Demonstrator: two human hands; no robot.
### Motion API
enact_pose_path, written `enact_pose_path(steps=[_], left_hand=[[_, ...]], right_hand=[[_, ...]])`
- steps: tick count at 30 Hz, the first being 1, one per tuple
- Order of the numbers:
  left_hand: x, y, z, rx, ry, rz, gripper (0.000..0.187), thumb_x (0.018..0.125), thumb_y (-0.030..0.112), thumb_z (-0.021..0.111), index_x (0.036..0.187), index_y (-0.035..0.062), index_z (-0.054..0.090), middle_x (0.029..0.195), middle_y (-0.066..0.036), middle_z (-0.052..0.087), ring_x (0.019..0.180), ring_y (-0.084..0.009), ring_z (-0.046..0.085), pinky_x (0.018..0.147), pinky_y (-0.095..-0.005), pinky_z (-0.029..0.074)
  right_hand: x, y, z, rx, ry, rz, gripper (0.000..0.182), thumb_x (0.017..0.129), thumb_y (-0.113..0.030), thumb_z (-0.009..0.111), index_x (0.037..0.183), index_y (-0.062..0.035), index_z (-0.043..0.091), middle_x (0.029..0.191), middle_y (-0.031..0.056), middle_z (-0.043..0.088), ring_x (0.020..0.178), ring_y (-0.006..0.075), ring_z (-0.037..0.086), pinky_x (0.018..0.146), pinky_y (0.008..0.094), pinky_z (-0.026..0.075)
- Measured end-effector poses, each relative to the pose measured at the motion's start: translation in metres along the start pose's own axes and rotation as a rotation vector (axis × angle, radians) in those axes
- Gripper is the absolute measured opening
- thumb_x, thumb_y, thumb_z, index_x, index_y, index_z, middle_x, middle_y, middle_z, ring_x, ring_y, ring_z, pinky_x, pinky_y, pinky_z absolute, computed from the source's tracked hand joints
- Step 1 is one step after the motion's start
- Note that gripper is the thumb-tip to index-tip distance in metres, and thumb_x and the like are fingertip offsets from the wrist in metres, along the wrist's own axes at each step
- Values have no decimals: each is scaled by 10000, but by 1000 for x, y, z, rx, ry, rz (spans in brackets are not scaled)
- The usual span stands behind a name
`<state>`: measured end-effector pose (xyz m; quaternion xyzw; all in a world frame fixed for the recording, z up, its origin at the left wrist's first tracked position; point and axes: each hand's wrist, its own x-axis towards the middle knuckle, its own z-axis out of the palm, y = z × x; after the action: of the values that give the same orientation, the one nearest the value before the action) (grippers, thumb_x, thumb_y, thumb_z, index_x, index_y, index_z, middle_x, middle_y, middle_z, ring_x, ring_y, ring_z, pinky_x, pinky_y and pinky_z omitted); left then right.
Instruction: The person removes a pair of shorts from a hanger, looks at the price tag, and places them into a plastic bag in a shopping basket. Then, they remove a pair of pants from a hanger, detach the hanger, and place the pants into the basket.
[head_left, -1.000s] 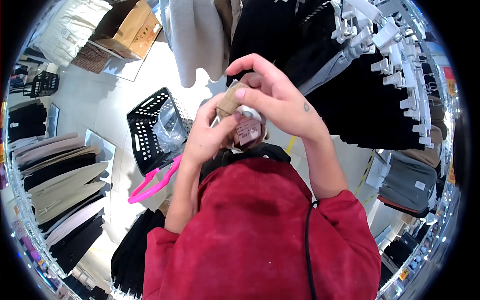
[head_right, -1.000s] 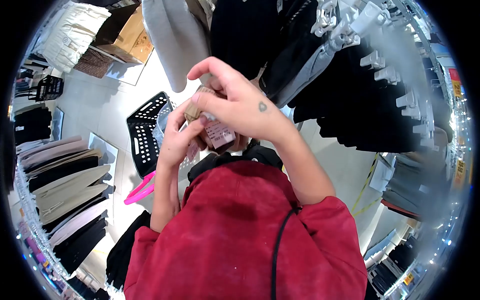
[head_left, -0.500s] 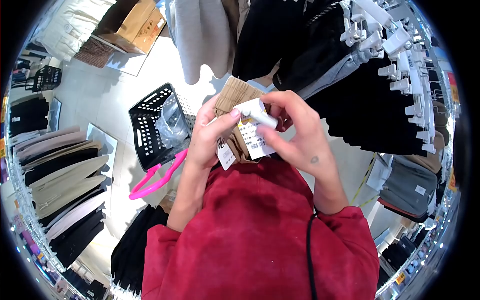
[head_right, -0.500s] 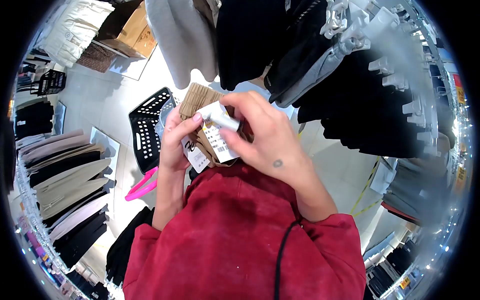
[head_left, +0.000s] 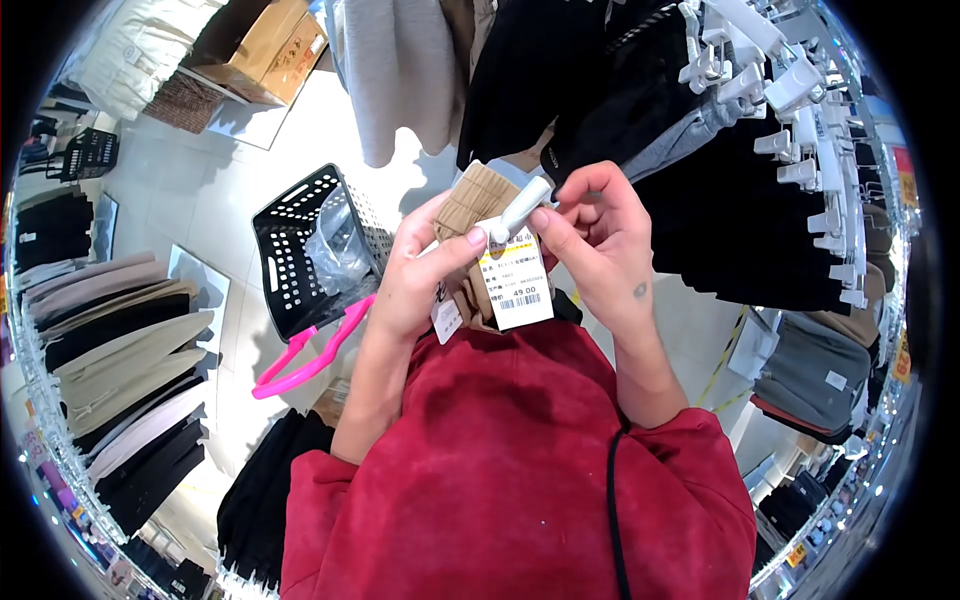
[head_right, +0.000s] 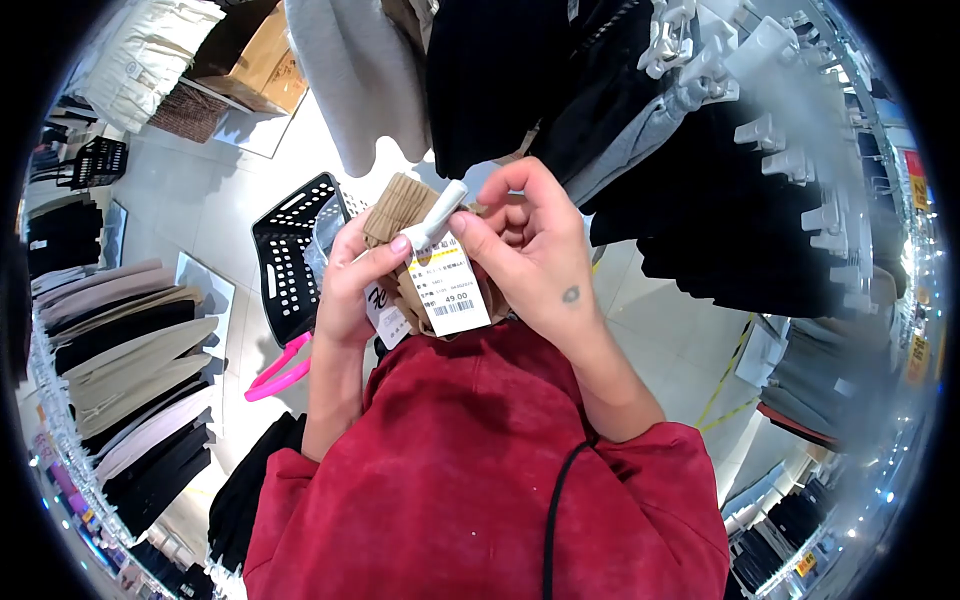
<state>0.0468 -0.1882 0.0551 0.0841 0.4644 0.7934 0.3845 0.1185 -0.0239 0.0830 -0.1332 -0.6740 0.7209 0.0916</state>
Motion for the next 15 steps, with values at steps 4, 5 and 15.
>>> enact_pose_path(steps=[4, 5, 15], left_hand=[[0, -1, -1, 20, -8, -1, 376, 848, 150, 592, 1178, -24, 543, 1042, -80, 632, 955, -135, 602, 850, -262, 460], [0, 0, 0, 33, -6, 1, 375, 849, 151, 592, 1178, -22, 544, 1042, -79, 632, 955, -135, 602, 852, -263, 459], [-1, -3, 2, 34, 26, -18, 391, 838, 150, 598, 1188, -16, 544, 1045, -79, 630, 964, -138, 599, 862, -269, 456]], right_hand=[[0, 9, -6, -122, -34, -13, 138, 875, -44, 621, 863, -32, 484, 718, 38, 609, 638, 78, 622, 539, 190, 499], [0, 11, -5, -97, -15, -10, 140, 867, -41, 630, 855, -33, 491, 711, 10, 581, 615, 44, 569, 524, 171, 457], [-2, 16, -5, 18, 0, 7, 137, 859, -36, 640, 851, -31, 503, 698, -39, 527, 580, -26, 469, 499, 131, 372]])
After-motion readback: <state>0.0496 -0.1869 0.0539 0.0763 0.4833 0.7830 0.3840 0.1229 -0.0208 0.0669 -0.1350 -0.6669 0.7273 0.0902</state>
